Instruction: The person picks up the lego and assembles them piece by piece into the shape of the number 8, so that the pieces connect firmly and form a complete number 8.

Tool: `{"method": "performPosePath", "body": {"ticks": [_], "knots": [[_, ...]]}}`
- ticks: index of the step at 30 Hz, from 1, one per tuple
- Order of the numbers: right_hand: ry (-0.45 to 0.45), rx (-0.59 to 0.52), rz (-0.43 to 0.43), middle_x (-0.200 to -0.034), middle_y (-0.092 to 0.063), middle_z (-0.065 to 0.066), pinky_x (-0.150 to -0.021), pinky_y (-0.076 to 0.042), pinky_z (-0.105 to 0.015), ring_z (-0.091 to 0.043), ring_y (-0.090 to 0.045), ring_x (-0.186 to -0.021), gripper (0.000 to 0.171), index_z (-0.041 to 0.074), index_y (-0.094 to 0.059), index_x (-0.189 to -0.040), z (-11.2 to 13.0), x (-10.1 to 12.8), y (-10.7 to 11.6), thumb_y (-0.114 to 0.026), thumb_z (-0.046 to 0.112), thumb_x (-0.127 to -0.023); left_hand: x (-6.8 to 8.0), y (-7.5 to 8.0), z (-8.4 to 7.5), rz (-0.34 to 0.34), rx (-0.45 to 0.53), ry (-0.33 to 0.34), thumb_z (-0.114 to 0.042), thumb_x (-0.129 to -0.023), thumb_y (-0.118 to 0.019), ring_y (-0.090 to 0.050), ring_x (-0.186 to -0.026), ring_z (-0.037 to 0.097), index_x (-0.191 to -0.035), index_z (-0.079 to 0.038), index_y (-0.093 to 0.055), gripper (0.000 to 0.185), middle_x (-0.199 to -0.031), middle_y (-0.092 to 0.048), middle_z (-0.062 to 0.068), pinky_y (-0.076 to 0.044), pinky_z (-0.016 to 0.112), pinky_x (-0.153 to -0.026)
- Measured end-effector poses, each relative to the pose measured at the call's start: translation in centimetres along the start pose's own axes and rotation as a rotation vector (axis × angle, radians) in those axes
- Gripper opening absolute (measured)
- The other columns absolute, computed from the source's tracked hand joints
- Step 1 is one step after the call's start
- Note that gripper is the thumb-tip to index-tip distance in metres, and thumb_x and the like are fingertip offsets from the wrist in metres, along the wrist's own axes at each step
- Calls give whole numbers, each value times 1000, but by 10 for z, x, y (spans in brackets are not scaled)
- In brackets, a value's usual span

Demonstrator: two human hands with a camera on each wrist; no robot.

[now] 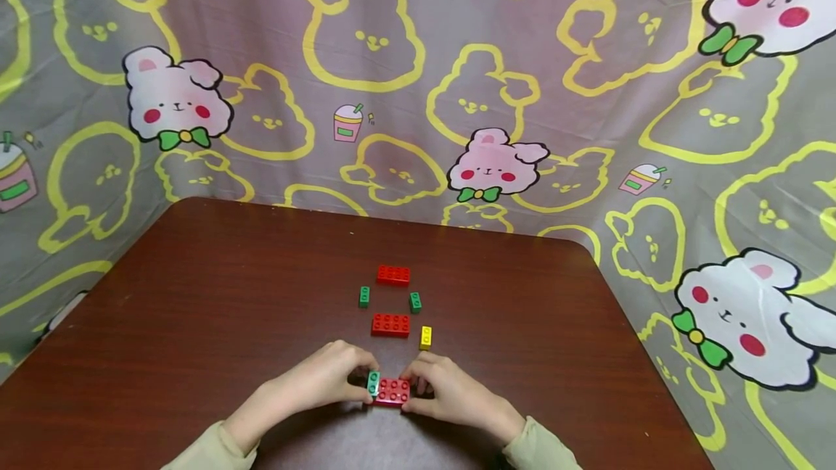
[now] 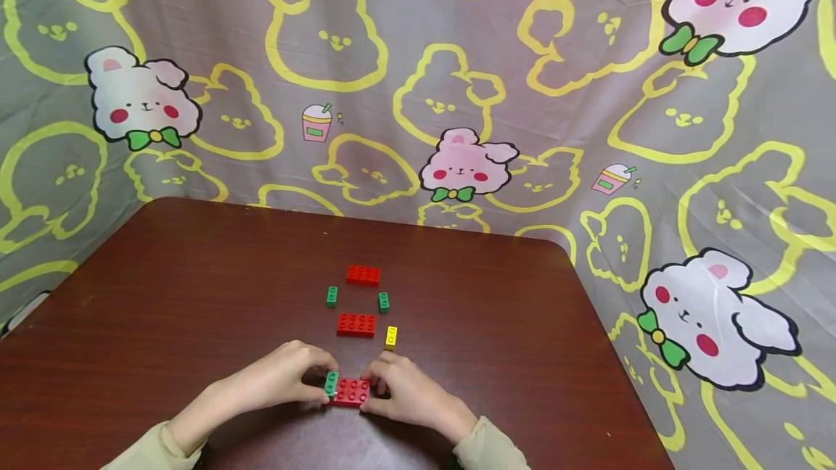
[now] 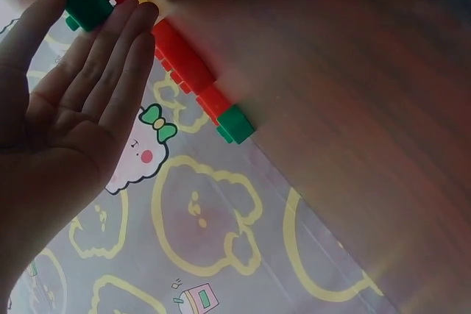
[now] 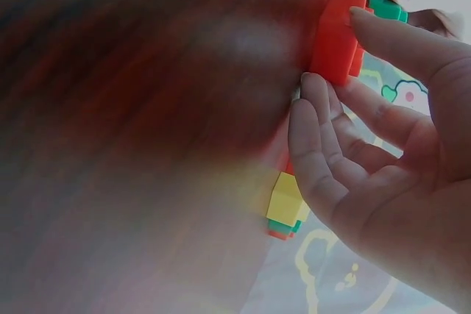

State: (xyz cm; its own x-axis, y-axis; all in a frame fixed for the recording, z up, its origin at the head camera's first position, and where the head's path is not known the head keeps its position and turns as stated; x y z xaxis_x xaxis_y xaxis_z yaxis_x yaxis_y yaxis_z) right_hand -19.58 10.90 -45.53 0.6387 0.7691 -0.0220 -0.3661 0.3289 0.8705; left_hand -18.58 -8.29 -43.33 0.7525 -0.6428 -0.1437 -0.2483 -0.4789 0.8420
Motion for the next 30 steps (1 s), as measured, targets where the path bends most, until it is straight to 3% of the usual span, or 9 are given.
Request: {"method": "performPosePath", "body": {"ticks": [14, 23, 30], "knots": [[-18, -65, -20, -99, -68, -3, -70, -52, -14, -2, -60, -80, 25, 9, -70, -109, -4, 2, 13, -76, 20, -87, 0, -1, 0, 13, 7, 5, -21, -75, -86, -52, -68, -2, -90, -14, -73, 22, -78, -68, -12, -45, 16, -61], [-26, -125, -124, -98, -68, -7, -70, -56, -20, 0, -61, -79, 25, 6, -69, -108, -19, 2, 29, -76, 19, -88, 0, -1, -2, 19, -9, 1, -21, -75, -86, -51, -68, -3, -92, -13, -73, 22, -78, -68, -12, -44, 16, -61], [-33, -95, -220, -98, -68, -7, -68, -55, -21, -7, -65, -81, 27, 6, -68, -108, -29, 4, 43, -77, 19, -86, 0, -2, -2, 18, -24, -3, -21, -75, -85, -49, -67, -3, -91, -13, -73, 22, -76, -66, -12, -42, 16, -60]]}}
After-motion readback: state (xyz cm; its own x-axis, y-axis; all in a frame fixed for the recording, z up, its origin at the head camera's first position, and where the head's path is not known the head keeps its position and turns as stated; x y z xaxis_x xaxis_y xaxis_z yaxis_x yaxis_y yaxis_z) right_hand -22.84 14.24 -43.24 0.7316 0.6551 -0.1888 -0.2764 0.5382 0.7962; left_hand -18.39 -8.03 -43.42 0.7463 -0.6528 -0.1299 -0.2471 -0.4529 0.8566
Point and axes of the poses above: each hand's wrist, its own x-axis away from the middle knuckle, its own y-axis out of the back of the hand, z = x × y, the point moved 4 cm from there along -x, towards the middle knuckle
